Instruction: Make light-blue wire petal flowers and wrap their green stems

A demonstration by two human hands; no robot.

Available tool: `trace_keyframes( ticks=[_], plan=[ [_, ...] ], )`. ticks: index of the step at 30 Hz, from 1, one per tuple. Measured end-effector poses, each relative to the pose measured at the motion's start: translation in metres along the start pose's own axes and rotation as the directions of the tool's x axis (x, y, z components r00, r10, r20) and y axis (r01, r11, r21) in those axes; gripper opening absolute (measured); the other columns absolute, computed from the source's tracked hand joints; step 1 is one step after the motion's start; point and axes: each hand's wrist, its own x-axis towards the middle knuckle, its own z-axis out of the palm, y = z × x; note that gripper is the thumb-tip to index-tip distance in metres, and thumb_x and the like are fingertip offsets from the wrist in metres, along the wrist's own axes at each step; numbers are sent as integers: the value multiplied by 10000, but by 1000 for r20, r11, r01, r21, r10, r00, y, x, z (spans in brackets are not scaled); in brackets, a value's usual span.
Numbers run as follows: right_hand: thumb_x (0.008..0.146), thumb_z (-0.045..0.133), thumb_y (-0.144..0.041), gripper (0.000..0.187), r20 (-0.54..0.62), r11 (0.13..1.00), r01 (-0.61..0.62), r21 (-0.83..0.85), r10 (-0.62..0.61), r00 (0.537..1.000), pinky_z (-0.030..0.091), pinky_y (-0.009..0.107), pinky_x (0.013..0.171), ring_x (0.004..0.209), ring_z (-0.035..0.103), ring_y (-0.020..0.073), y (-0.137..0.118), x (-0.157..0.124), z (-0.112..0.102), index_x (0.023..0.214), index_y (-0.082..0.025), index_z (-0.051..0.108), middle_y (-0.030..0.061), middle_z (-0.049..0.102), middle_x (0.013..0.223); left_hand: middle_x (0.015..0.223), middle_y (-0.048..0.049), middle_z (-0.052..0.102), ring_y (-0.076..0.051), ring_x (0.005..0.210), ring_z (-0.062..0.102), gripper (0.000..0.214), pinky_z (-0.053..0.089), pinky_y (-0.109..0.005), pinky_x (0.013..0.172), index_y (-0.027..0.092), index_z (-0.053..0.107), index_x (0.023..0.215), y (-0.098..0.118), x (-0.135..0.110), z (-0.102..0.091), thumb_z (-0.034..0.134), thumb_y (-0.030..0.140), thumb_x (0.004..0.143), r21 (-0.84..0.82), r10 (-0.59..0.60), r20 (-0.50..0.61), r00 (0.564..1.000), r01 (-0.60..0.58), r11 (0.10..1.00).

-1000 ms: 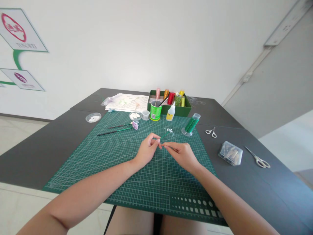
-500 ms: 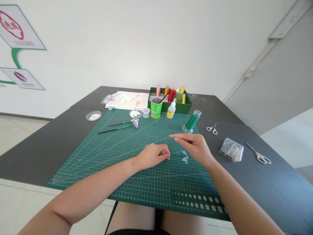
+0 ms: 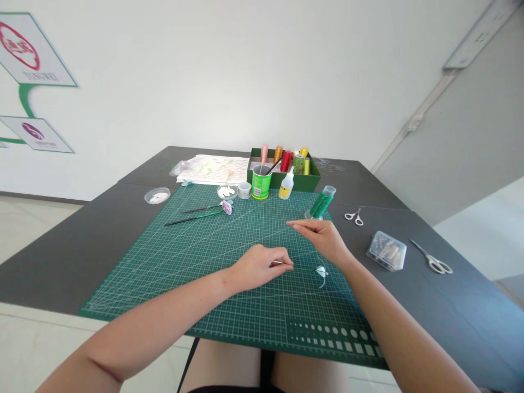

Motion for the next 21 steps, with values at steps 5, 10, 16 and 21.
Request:
trace_keyframes(
  ticks=[5, 10, 16, 21],
  plan=[
    [830, 647, -411, 276, 42, 999, -34, 0, 34, 999, 578, 384, 779, 858, 733, 262, 8, 3, 2, 949, -234, 823, 57, 798, 929, 765, 9, 744, -149, 675, 688, 123, 472, -239, 636, 221, 718, 878, 0, 0, -1, 662, 323, 919, -17, 16, -113, 993, -19, 1000],
    [838, 641, -441, 328, 75, 997, -71, -34, 73, 995, 535, 341, 629, 725, 692, 238, 16, 3, 4, 978, -205, 820, 63, 787, 838, 733, 9, 729, -137, 641, 654, 123, 461, -239, 621, 217, 735, 867, -2, 1, -3, 680, 320, 905, -6, 23, -219, 975, -25, 1000],
    [863, 603, -433, 361, 168, 995, -43, -91, 57, 984, 521, 327, 651, 745, 689, 230, 19, 2, 7, 986, -168, 816, 76, 783, 847, 726, -1, 726, -132, 621, 630, 98, 440, -243, 596, 203, 730, 872, 0, 2, -6, 672, 278, 898, 15, 20, -293, 956, -16, 1000],
    [859, 604, -408, 347, 121, 995, -57, -76, 66, 990, 542, 333, 650, 743, 702, 236, 22, 2, 11, 1007, -173, 813, 62, 779, 796, 703, 3, 727, -126, 607, 634, 112, 453, -230, 598, 191, 726, 852, 0, 2, -5, 671, 280, 892, -61, -49, -199, 979, 37, 997]
  ],
)
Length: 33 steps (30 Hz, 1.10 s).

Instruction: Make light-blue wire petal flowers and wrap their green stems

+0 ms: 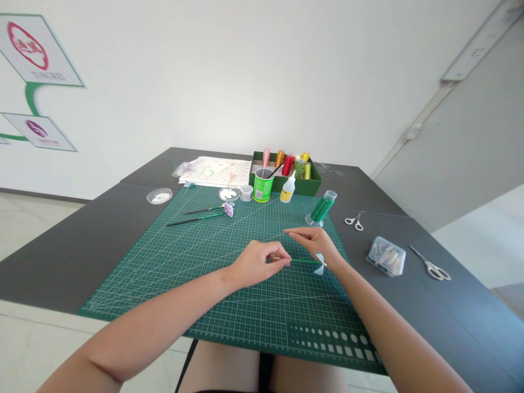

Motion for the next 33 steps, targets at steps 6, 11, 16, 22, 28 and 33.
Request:
trace_keyframes(
  ticks=[6, 11, 16, 22, 28, 33],
  plan=[
    [866, 634, -403, 294, -162, 994, 93, 62, -82, 983, 587, 362, 783, 919, 730, 257, -12, -4, -1, 1012, -222, 814, 62, 793, 994, 719, 16, 733, -106, 620, 645, 85, 468, -205, 641, 179, 738, 843, -2, -2, 4, 685, 238, 874, -25, -8, 169, 986, 12, 1000],
    [865, 643, -392, 271, -182, 988, 122, 95, -103, 978, 593, 371, 820, 940, 733, 259, -17, -8, 1, 1005, -238, 816, 56, 787, 1035, 704, 16, 729, -105, 622, 637, 66, 457, -202, 633, 170, 737, 812, -2, 0, 5, 725, 227, 843, -80, -34, 184, 982, 50, 996],
    [871, 623, -414, 326, -183, 997, 59, 51, -49, 982, 585, 376, 765, 917, 725, 276, -6, -3, 2, 1028, -200, 812, 86, 788, 1007, 695, 12, 719, -99, 593, 597, 90, 427, -203, 588, 166, 731, 799, -2, 2, 4, 731, 248, 837, -90, -67, 101, 993, 76, 993],
    [855, 615, -429, 345, -96, 1000, 15, 27, -13, 995, 561, 378, 763, 863, 722, 271, 6, 2, -1, 997, -186, 815, 100, 791, 974, 671, 9, 699, -108, 590, 583, 102, 431, -214, 572, 169, 730, 799, -3, 5, -2, 727, 266, 832, -100, -67, -74, 995, 59, 993],
    [851, 655, -430, 307, 64, 999, -21, -33, 23, 998, 533, 339, 668, 751, 678, 241, 3, -2, 1, 953, -196, 824, 59, 764, 763, 844, -27, 762, -165, 761, 690, 165, 518, -267, 706, 190, 743, 973, -11, 12, -12, 701, 296, 855, -161, -104, -283, 953, 60, 985],
    [853, 642, -461, 346, 198, 996, -59, 60, 46, 979, 437, 275, 547, 595, 564, 152, -8, -5, 1, 959, -180, 812, 48, 740, 773, 900, -44, 764, -187, 830, 696, 180, 542, -310, 789, 190, 743, 965, -23, 17, -18, 667, 324, 873, -166, -128, -347, 929, 74, 983]
  ],
)
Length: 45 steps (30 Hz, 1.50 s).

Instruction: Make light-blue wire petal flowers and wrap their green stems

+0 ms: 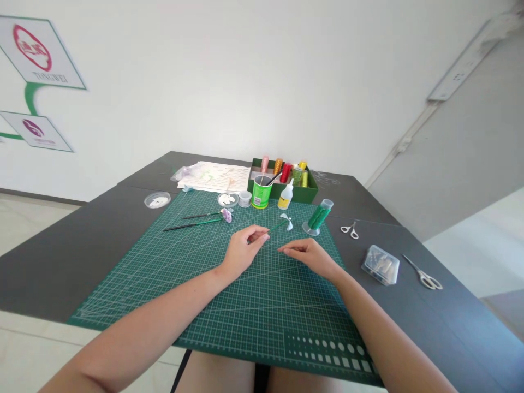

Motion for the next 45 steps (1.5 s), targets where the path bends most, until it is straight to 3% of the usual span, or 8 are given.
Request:
trace_keyframes(
  ticks=[5, 9, 12, 16, 20, 24, 34, 45],
  plan=[
    [874, 573, -541, 406, -197, 998, -21, 59, 32, 980, 431, 282, 531, 608, 547, 157, 0, 3, 0, 985, -182, 727, 44, 671, 786, 855, -50, 739, -132, 616, 630, 206, 524, -266, 615, 163, 696, 942, -8, 5, -2, 656, 341, 845, -136, -94, 12, 996, 95, 986],
    [814, 654, -506, 360, -460, 987, 62, -149, -124, 879, 510, 451, 907, 1021, 622, 276, 8, 6, 3, 1019, -211, 626, 98, 660, 1095, 833, -51, 729, -101, 536, 578, 244, 450, -224, 510, 156, 652, 965, -12, 6, 0, 633, 370, 850, -178, -147, 68, 987, 157, 971],
    [864, 618, -476, 395, -411, 976, 116, -182, -183, 893, 423, 512, 1070, 1191, 579, 291, 8, 6, 8, 1176, -234, 600, 107, 638, 1227, 795, -41, 732, -84, 484, 527, 264, 401, -206, 470, 162, 612, 990, -12, 4, 4, 627, 390, 859, -207, -166, 160, 973, 198, 958],
    [891, 592, -503, 482, -172, 976, 144, 164, -116, 978, 402, 479, 1116, 1274, 557, 267, -3, 2, 22, 1292, -238, 555, 116, 613, 1327, 784, -40, 738, -68, 446, 464, 298, 372, -205, 457, 162, 590, 992, -9, -1, 8, 630, 428, 864, -212, -157, 244, 957, 211, 954],
    [885, 614, -515, 584, 24, 870, 41, 492, -60, 998, 537, 390, 896, 904, 683, 187, -16, -3, 37, 1379, -235, 475, 90, 662, 1137, 741, -26, 725, -69, 438, 426, 305, 330, -207, 454, 164, 587, 953, -7, -3, 9, 629, 452, 863, -190, -135, 266, 955, 189, 963],
    [899, 582, -536, 540, 45, 872, -75, 484, 61, 997, 329, 229, 446, 435, 338, 64, -22, -7, 41, 1319, -208, 493, -66, 493, 677, 737, -20, 724, -80, 467, 449, 289, 329, -214, 494, 166, 613, 967, -7, -3, 8, 631, 435, 862, -129, -129, 222, 966, 160, 979],
    [970, 434, -373, 249, -115, 998, 43, -53, -48, 992, 196, 254, 473, 467, 273, 114, -24, -11, 35, 1010, -217, 625, -76, 324, 521, 748, -28, 744, -91, 470, 467, 253, 322, -220, 504, 160, 624, 962, -10, 0, 7, 612, 392, 862, -67, -166, 151, 975, 177, 982],
    [872, 612, -555, 412, -161, 968, 143, 207, -110, 981, 248, 249, 455, 493, 328, 90, -42, -19, 13, 884, -172, 761, -1, 537, 600, 817, -25, 785, -109, 518, 584, 147, 365, -216, 508, 168, 621, 998, -7, -4, 6, 589, 249, 879, 169, -251, 448, 858, 195, 966]
  ],
)
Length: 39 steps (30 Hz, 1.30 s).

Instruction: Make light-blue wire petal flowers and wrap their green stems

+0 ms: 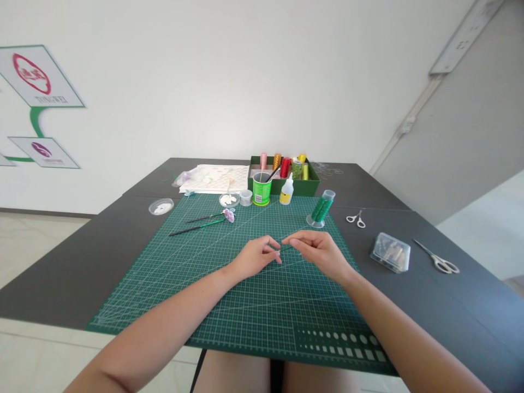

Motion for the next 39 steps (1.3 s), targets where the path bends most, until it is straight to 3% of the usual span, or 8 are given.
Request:
trace_keyframes(
  ticks=[5, 11, 15, 19, 25, 30, 39],
  plan=[
    [875, 617, -537, 413, -60, 1000, 12, 6, -12, 998, 287, 249, 456, 493, 377, 99, -3, -1, -5, 940, -171, 796, -9, 507, 549, 797, -23, 780, -163, 768, 724, 51, 482, -244, 675, 177, 619, 816, 4, -4, 2, 598, 184, 862, -9, 59, 90, 994, -58, 998],
    [881, 615, -461, 360, -110, 997, 16, -74, -24, 994, 415, 268, 520, 619, 575, 166, -2, 0, -8, 983, -180, 814, 27, 611, 582, 867, -25, 793, -154, 770, 725, 74, 498, -243, 700, 180, 690, 845, 5, -8, 2, 648, 238, 864, 10, 103, 228, 968, -108, 994],
    [887, 607, -425, 325, -163, 987, 1, -162, -28, 986, 537, 334, 678, 805, 684, 236, 8, 6, -10, 1013, -207, 812, 60, 760, 804, 882, -33, 794, -166, 852, 742, 73, 523, -258, 773, 178, 710, 861, 6, -10, 4, 646, 213, 871, -24, 143, 271, 952, -142, 990],
    [876, 612, -414, 286, -189, 978, 7, -208, -47, 981, 559, 404, 871, 956, 712, 263, 24, 15, -12, 983, -243, 814, 58, 786, 1020, 881, -30, 794, -167, 854, 749, 63, 528, -258, 770, 180, 703, 866, 8, -13, 5, 653, 217, 874, -7, 161, 261, 952, -165, 986],
    [870, 610, -413, 299, -174, 975, -43, -218, 5, 985, 534, 424, 960, 1035, 709, 271, 48, 23, -22, 995, -226, 807, 63, 782, 1058, 879, -42, 796, -167, 815, 749, 64, 525, -249, 717, 174, 689, 850, 14, -15, 5, 654, 219, 877, -14, 165, 135, 977, -165, 986],
    [867, 602, -431, 342, -55, 971, -77, -228, 66, 996, 535, 436, 920, 978, 718, 287, 61, 26, -26, 987, -183, 805, 94, 785, 1027, 861, -57, 790, -179, 811, 749, 97, 542, -260, 704, 164, 670, 831, 13, -13, 5, 674, 254, 867, -98, 181, -5, 983, -181, 979],
    [889, 593, -427, 338, 83, 959, -71, -275, 98, 992, 515, 434, 919, 977, 711, 282, 57, 22, -21, 1014, -197, 806, 77, 783, 1030, 853, -65, 784, -166, 761, 716, 164, 516, -261, 693, 153, 680, 924, 12, -7, -4, 666, 310, 878, -196, 177, -336, 925, -253, 947]
  ],
)
